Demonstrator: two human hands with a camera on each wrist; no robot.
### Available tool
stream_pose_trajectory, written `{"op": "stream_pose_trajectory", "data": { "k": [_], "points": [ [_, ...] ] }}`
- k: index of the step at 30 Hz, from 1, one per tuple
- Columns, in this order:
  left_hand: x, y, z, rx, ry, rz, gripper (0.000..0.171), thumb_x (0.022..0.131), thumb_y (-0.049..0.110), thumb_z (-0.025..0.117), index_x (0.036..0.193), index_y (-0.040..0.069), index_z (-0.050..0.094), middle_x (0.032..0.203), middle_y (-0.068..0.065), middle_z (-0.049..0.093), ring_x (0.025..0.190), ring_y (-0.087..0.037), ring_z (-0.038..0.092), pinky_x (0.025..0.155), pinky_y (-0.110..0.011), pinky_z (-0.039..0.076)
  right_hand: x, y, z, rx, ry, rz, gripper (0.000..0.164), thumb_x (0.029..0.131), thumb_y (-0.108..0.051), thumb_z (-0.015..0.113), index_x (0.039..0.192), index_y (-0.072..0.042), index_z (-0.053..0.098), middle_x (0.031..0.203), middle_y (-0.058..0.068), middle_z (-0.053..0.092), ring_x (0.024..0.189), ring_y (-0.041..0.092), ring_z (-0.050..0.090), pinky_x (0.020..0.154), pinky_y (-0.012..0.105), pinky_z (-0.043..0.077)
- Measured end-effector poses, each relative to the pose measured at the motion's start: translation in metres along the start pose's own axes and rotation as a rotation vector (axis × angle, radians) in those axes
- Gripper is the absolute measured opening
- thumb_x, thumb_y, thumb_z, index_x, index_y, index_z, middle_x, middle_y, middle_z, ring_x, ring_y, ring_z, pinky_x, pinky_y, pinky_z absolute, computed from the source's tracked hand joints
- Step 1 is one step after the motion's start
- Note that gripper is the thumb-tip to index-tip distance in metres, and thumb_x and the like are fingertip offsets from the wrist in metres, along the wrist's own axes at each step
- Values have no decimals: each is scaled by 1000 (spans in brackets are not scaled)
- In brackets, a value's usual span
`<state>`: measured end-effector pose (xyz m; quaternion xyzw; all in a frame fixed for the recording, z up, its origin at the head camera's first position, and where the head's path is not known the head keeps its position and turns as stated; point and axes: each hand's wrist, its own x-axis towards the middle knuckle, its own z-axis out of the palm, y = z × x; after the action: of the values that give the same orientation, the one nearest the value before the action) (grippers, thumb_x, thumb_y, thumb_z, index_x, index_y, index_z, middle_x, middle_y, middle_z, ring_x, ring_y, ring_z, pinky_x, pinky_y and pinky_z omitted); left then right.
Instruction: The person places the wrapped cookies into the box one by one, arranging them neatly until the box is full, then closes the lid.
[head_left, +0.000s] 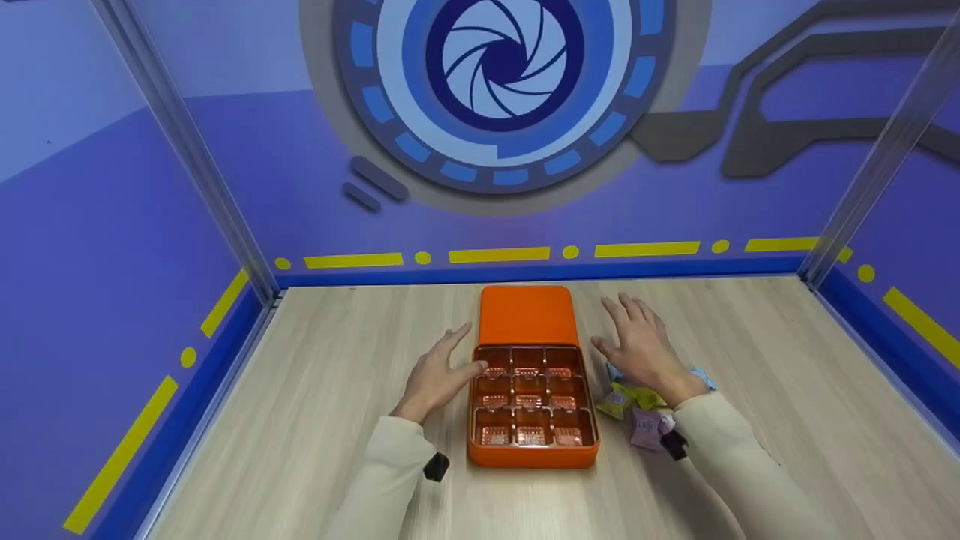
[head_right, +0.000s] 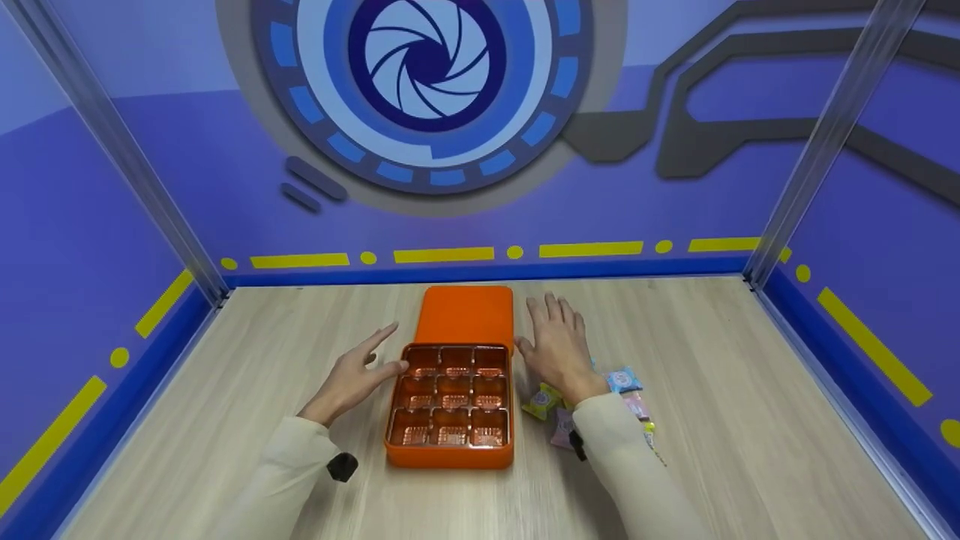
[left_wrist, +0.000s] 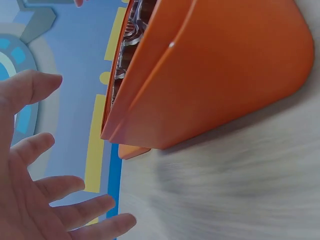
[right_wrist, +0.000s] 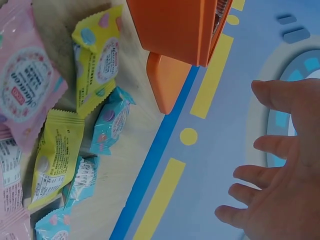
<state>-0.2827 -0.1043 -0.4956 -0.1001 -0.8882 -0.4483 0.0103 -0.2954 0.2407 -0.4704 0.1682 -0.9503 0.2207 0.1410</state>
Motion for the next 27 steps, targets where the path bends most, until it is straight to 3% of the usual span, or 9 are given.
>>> {"op": "stream_pose_trajectory", "data": {
  "k": [8,11,14,16,18,21,23,24,27],
  "points": [
    [-3,-7,5,-145,-33,-41,75,95,30,74,164,21,45,170,-15,33,153,-44,33,121,-59,32,-2,6,-1,15,-27,-8,67,102,-14,72,156,11,42,157,39,38,145,58,35,117,72,27],
    [-5,-9,7,-164,-42,-37,74,96,27,74,164,21,45,170,-16,32,149,-48,38,118,-58,37,-3,7,-1,21,-44,-7,70,101,-13,73,158,9,40,158,39,38,144,58,37,115,72,30],
    [-7,-11,9,-181,-46,-61,72,97,24,74,163,24,46,162,-21,44,102,-37,71,86,-47,60,-3,10,-1,29,-72,1,73,100,-12,75,160,8,38,159,38,37,143,58,38,114,71,33],
    [-8,-12,11,-207,-57,-96,72,97,21,72,164,28,46,134,-25,61,63,-21,62,59,-36,56,-4,11,-2,32,-91,2,72,99,-11,75,159,8,39,159,38,37,142,58,40,113,70,35],
    [-8,-13,13,-243,-64,-134,72,97,17,70,163,31,46,124,-23,61,48,-12,38,45,-28,43,-5,14,-2,35,-107,7,71,99,-10,75,158,7,40,158,38,38,141,58,41,113,69,37],
    [-9,-15,14,-244,-66,-136,74,95,12,67,163,30,46,131,-29,61,54,-14,51,46,-29,49,-6,16,-3,37,-132,12,67,99,-8,74,157,7,43,155,37,43,138,56,46,111,67,40],
    [-10,-16,14,-237,-62,-117,74,94,9,65,163,26,47,155,-30,47,82,-26,69,49,-33,54,-7,18,-3,42,-148,15,65,99,-7,75,155,7,45,152,35,47,136,54,50,110,66,42],
    [-10,-17,14,-232,-64,-110,74,94,8,64,163,26,47,158,-31,44,98,-33,71,50,-34,55,-8,19,-3,44,-154,15,64,98,-6,75,154,7,47,150,34,49,135,54,51,109,65,43],
    [-10,-18,14,-255,-78,-113,74,94,6,61,164,25,46,164,-31,36,139,-48,52,50,-36,58,-9,22,-3,44,-174,8,58,97,-2,76,149,8,53,145,33,55,131,51,56,108,64,46]
  ]
}}
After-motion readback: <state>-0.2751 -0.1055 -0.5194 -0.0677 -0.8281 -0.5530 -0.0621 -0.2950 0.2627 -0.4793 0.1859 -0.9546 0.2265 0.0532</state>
